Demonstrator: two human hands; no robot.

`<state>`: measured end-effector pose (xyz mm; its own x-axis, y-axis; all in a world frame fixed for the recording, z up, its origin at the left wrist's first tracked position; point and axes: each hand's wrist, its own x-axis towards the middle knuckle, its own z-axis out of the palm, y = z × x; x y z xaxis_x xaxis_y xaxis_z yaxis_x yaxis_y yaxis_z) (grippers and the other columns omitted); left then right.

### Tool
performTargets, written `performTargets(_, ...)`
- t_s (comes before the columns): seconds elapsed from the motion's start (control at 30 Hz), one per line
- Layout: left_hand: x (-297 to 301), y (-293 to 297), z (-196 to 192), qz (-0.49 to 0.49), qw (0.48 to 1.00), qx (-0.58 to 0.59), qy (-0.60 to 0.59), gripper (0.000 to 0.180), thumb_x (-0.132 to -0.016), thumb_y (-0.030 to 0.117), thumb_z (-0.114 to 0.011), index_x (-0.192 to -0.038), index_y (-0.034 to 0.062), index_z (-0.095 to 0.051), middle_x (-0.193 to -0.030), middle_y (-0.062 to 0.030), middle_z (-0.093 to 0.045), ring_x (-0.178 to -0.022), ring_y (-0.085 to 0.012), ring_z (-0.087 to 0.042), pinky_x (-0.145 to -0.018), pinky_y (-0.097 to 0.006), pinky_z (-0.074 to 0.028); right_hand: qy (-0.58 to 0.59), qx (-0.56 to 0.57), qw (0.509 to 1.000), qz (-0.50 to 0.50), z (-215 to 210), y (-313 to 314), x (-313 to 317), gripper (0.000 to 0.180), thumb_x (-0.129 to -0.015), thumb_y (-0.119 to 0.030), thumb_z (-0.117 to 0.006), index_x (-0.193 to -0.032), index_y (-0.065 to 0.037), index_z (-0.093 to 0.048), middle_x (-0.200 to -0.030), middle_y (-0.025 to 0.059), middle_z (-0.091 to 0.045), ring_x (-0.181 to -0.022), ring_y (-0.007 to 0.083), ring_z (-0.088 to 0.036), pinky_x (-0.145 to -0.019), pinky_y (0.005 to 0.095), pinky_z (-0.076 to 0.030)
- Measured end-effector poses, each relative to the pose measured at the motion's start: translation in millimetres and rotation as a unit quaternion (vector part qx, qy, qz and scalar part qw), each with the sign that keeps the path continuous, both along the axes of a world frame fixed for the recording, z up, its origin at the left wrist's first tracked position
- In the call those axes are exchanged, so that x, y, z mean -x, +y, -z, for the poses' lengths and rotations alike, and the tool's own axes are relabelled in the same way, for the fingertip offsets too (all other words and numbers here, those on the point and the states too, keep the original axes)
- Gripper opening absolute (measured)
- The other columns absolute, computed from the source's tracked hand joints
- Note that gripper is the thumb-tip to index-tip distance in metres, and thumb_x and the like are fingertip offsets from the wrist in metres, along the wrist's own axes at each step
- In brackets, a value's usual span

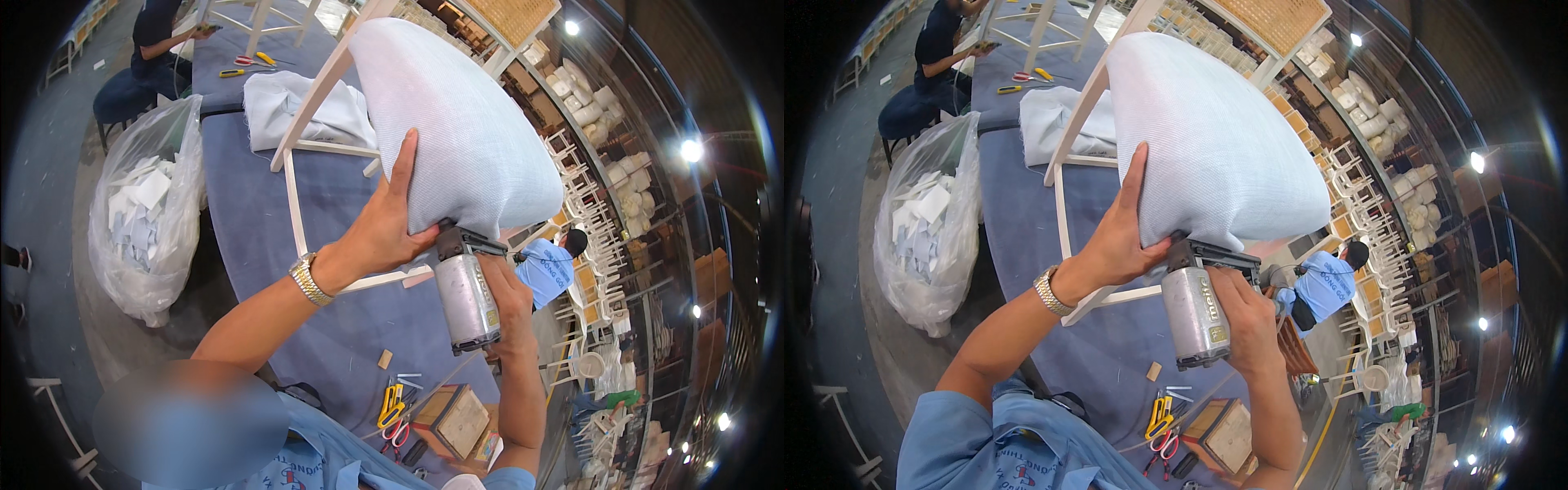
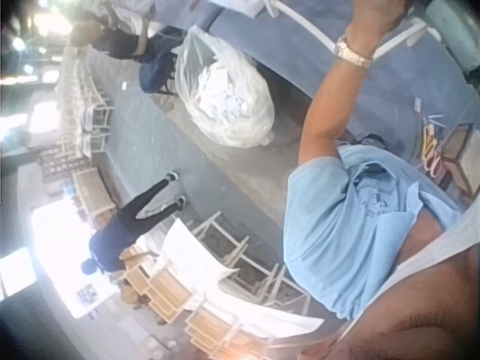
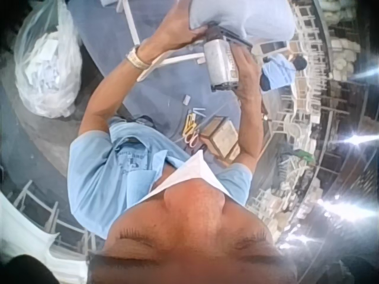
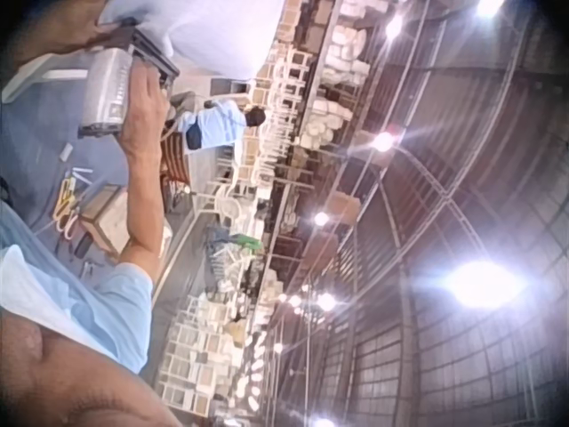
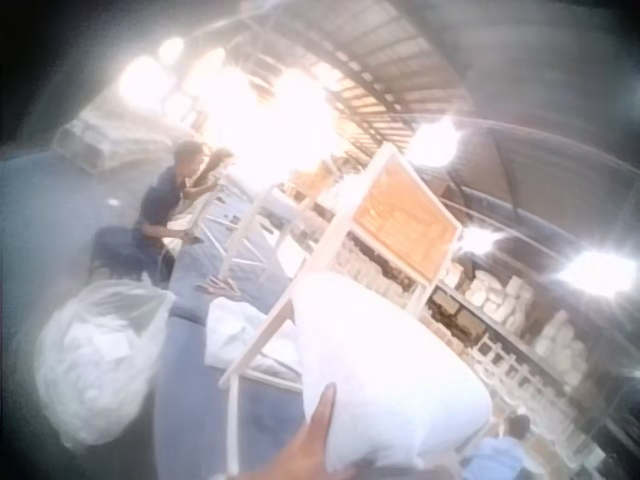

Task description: The person staples white fabric onto a wooden chair frame using a pneumatic staple gun, then trims excess fabric with scissors. The person repeatedly smooths and pulls the fabric taut while securing it around the seat and backrest.

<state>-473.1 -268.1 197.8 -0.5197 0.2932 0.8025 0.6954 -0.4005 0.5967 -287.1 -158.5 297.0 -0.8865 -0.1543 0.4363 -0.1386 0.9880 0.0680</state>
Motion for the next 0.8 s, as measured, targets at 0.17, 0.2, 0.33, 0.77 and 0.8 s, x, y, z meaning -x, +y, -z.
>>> performTargets(0.17,2,-2,0,0.050,0.998,0.011,-0.037,0.126,-0.072,-0.002,-0.075,-0.161,0.0126,0.013,-0.163,-0.0312,-0.015,-0.150,-0.0449,-0.026,-0.123,-0.048,-0.026,-0.030,0.017,0.999,0.013,-6,-5,2,0.045,-0.074,-0.003,-0.072,-0.119,0.001,-0.063,-0.107,0.0159,-0.067,-0.086,0.0355,-0.071,-0.070,0.0393,-0.057)
performTargets(0.2,1,-2,-1,0.053,0.998,0.013,-0.035,0.126,-0.072,-0.002,-0.075,-0.161,0.0123,0.013,-0.163,-0.0310,-0.015,-0.150,-0.0451,-0.026,-0.123,-0.048,-0.026,-0.032,0.020,0.999,0.020,-6,-6,1,0.045,-0.075,-0.003,-0.071,-0.119,0.001,-0.064,-0.107,0.0158,-0.067,-0.086,0.0356,-0.071,-0.070,0.0393,-0.057)
performTargets(0.33,5,0,4,0.052,0.998,0.008,-0.018,0.126,-0.071,-0.003,-0.074,-0.161,0.0110,0.014,-0.163,-0.0307,-0.015,-0.150,-0.0454,-0.026,-0.123,-0.048,-0.026,-0.023,0.014,0.999,0.047,0,-8,2,0.042,-0.076,-0.002,-0.070,-0.118,0.001,-0.064,-0.108,0.0153,-0.067,-0.084,0.0353,-0.070,-0.069,0.0392,-0.056)
performTargets(0.77,2,1,0,0.084,0.995,-0.005,-0.059,0.125,-0.075,0.001,-0.078,-0.161,0.0119,0.012,-0.161,-0.0315,-0.021,-0.148,-0.0431,-0.030,-0.122,-0.048,-0.028,0.063,-0.033,0.997,0.018,-3,-1,3,0.041,-0.072,0.004,-0.073,-0.113,0.003,-0.069,-0.106,0.0174,-0.071,-0.091,0.0318,-0.073,-0.076,0.0352,-0.057)
performTargets(0.8,2,1,0,0.083,0.995,0.002,-0.059,0.125,-0.075,0.002,-0.078,-0.161,0.0123,0.012,-0.161,-0.0315,-0.021,-0.149,-0.0430,-0.030,-0.122,-0.048,-0.027,0.062,-0.030,0.997,0.022,-4,-2,3,0.041,-0.073,0.004,-0.073,-0.113,0.003,-0.069,-0.106,0.0175,-0.071,-0.091,0.0318,-0.073,-0.076,0.0352,-0.057)
